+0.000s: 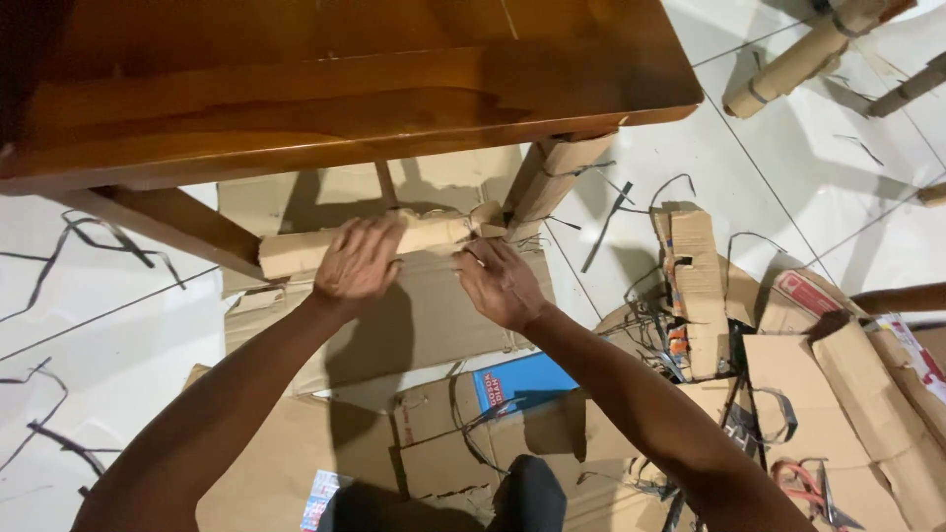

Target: Wrapping chair legs with cardboard and securing them with plastic ties

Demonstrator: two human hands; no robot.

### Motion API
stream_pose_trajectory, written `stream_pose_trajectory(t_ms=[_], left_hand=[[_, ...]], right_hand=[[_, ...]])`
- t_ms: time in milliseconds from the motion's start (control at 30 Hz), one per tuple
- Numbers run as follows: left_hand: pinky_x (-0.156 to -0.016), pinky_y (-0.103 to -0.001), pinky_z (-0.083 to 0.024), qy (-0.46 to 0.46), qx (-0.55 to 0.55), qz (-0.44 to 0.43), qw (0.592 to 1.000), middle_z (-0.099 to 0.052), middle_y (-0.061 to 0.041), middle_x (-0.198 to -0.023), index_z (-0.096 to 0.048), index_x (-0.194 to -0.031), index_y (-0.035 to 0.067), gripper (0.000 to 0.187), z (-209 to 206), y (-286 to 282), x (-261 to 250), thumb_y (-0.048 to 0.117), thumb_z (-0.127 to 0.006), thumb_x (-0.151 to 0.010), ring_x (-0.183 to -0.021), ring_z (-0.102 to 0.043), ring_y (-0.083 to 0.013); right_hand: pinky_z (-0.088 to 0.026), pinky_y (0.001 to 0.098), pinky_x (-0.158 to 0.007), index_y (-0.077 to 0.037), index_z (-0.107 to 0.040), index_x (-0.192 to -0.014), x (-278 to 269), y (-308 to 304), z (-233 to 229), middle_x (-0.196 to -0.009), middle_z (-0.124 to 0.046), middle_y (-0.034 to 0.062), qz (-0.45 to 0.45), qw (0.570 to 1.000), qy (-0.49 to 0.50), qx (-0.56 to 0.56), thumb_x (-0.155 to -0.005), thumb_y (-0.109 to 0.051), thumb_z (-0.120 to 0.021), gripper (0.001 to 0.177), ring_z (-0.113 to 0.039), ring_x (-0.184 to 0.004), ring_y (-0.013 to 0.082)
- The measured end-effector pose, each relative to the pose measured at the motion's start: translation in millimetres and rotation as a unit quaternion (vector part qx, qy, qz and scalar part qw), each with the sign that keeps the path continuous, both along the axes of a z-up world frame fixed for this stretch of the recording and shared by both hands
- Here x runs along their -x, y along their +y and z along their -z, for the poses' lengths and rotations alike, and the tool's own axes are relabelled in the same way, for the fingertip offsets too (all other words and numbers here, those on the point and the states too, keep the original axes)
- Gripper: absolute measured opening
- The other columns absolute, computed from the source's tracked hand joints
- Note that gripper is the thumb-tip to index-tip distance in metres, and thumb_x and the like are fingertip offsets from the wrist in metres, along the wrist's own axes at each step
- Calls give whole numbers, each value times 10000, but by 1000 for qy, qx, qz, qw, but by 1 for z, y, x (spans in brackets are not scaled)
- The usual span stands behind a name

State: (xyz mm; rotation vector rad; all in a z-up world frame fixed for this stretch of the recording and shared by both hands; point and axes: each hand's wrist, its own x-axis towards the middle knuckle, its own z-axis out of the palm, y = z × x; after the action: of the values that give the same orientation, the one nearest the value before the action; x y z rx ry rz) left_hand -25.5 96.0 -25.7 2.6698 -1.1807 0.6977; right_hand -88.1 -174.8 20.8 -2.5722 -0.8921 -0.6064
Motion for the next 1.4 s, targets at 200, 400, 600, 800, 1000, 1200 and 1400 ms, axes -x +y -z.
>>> stream_pose_trajectory(t_ms=[200,400,600,800,1000,1200,1400], left_hand=[[-1111,-430,-468,-64,-49,-89,993,-621,-119,-1189,-539,-1436,71,777,20,35,-5,393,-791,-775,-1107,-658,-269],[-701,-353,-549,-74,-79,-129,986,-570,-18,-758,-573,-922,157,399,31,30,-22,428,-775,-711,-696,-645,-203],[-497,-419,-477,130,-39,-144,980,-672,-54,-555,-640,-675,191,237,16,29,-25,341,-619,-857,-541,-692,-265],[-634,-450,-578,280,-88,-143,945,-714,-107,-691,-693,-694,116,176,-24,14,-38,289,-720,-714,-680,-734,-318],[-644,-370,-586,248,-166,-163,941,-769,-93,-738,-791,-818,98,358,-21,18,-27,435,-670,-809,-733,-764,-246],[-789,-449,-602,302,-184,-160,922,-766,-133,-1043,-634,-1265,44,476,-32,19,-29,243,-726,-843,-960,-774,-290],[-543,-300,-555,248,-166,-166,940,-757,-1,-745,-723,-954,202,208,-17,16,-40,307,-634,-798,-670,-765,-172]], right_hand=[[-519,414,-1027,-69,-673,-1256,-18,47,-20,-1226,-636,137,14,991,-106,77,-875,-169,-706,395,-658,-1100,295],[-561,403,-919,-63,-696,-1220,-41,64,-6,-1156,-675,158,23,986,-99,134,-788,-190,-816,466,-691,-1035,298],[-556,378,-941,-35,-665,-1224,-53,66,18,-1081,-654,152,42,980,-120,152,-825,-187,-798,447,-696,-1002,287],[-572,380,-783,-50,-626,-1032,-64,64,27,-885,-593,128,17,982,-98,159,-847,-211,-790,295,-676,-823,291],[-578,440,-717,-38,-588,-988,-75,58,68,-813,-552,120,12,991,-52,127,-728,-194,-846,399,-646,-736,317],[-583,390,-606,-101,-634,-857,-75,72,34,-679,-596,71,82,993,-24,78,-985,-194,-615,159,-693,-637,263],[-549,386,-557,-126,-609,-844,-95,62,80,-656,-561,40,81,976,-119,163,-805,-137,-640,52,-645,-593,246]])
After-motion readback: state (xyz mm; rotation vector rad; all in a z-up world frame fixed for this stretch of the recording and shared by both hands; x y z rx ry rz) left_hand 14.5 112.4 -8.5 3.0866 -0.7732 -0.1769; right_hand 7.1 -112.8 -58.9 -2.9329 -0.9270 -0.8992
